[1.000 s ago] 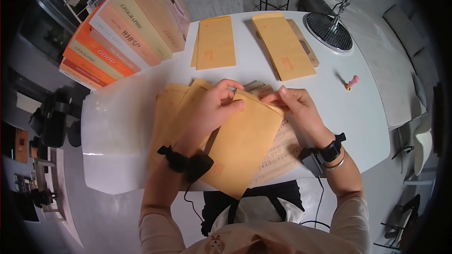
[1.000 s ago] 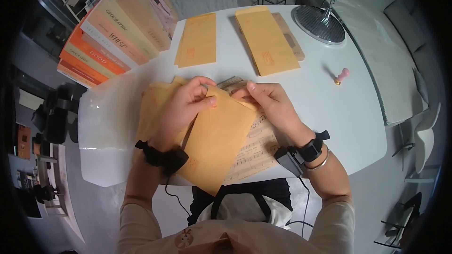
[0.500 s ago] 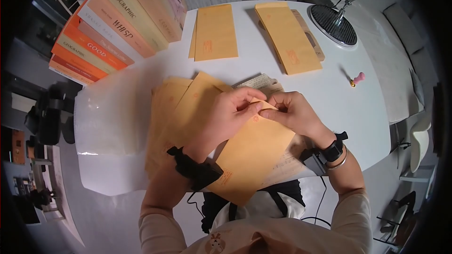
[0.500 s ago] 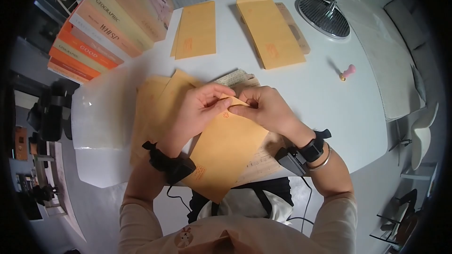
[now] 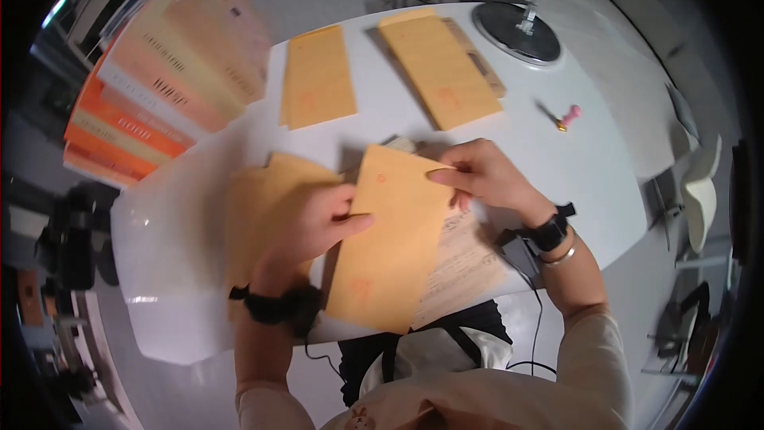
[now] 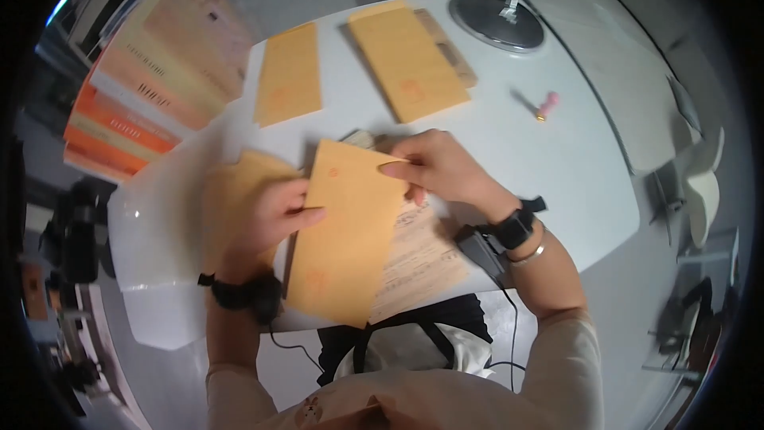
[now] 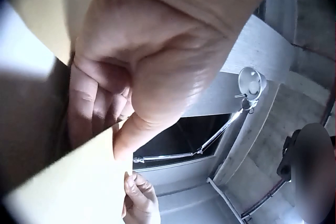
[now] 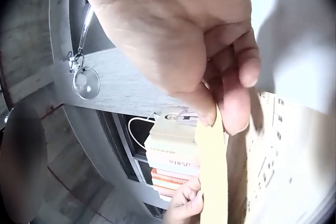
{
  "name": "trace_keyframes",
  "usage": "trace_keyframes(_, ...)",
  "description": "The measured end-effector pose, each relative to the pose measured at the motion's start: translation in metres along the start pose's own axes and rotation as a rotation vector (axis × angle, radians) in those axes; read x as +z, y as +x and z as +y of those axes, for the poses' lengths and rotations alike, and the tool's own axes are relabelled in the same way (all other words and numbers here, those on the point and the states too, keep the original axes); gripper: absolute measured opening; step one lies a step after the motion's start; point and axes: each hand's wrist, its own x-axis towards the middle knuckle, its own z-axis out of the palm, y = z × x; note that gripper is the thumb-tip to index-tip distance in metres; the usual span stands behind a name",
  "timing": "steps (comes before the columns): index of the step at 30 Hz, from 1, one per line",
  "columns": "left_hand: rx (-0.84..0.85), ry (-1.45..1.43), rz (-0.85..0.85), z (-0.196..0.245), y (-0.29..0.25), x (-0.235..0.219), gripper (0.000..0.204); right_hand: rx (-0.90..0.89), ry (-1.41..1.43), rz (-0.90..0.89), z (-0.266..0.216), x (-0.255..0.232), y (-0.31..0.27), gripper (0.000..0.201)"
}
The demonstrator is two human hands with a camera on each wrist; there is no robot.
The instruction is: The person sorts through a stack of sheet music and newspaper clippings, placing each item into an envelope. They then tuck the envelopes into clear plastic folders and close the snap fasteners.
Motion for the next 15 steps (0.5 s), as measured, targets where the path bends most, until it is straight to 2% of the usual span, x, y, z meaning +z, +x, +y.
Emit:
trace_keyframes(3, -0.028, -0.002, 0.000, -0.007, 0.002, 0.000, 0.030, 0.045, -0.190, -0.018, 0.004, -0.002, 0.002, 0.019)
trace_keyframes(6, -0.050, -0.031, 0.063, -0.010, 0.003, -0.001, 0.026, -0.313, -0.775, 0.412, 0.002, -0.019, -0.005, 0.012)
trace_keyframes(8, -0.085, 0.023, 0.071, -0.007, 0.004, -0.001, 0.022, -0.375, -0.756, 0.806, -0.001, -0.048, -0.013, 0.018)
trace_keyframes(9, -0.102, 0.048, 0.082, -0.006, 0.003, -0.001, 0.020, -0.249, -0.928, 0.989, -0.002, -0.070, -0.019, 0.028)
trace_keyframes(11, -0.125, 0.132, 0.074, -0.002, 0.002, -0.002, 0.020, -0.171, -1.128, 1.193, -0.003, -0.103, -0.039, 0.041)
trace_keyframes(13, -0.110, 0.166, 0.083, -0.003, 0.002, -0.002, 0.021, -0.055, -1.214, 1.184, 0.010, -0.125, -0.053, 0.047)
trace_keyframes(15, -0.067, 0.154, 0.111, -0.009, 0.002, -0.001, 0.023, -0.055, -1.206, 1.072, 0.035, -0.141, -0.053, 0.039)
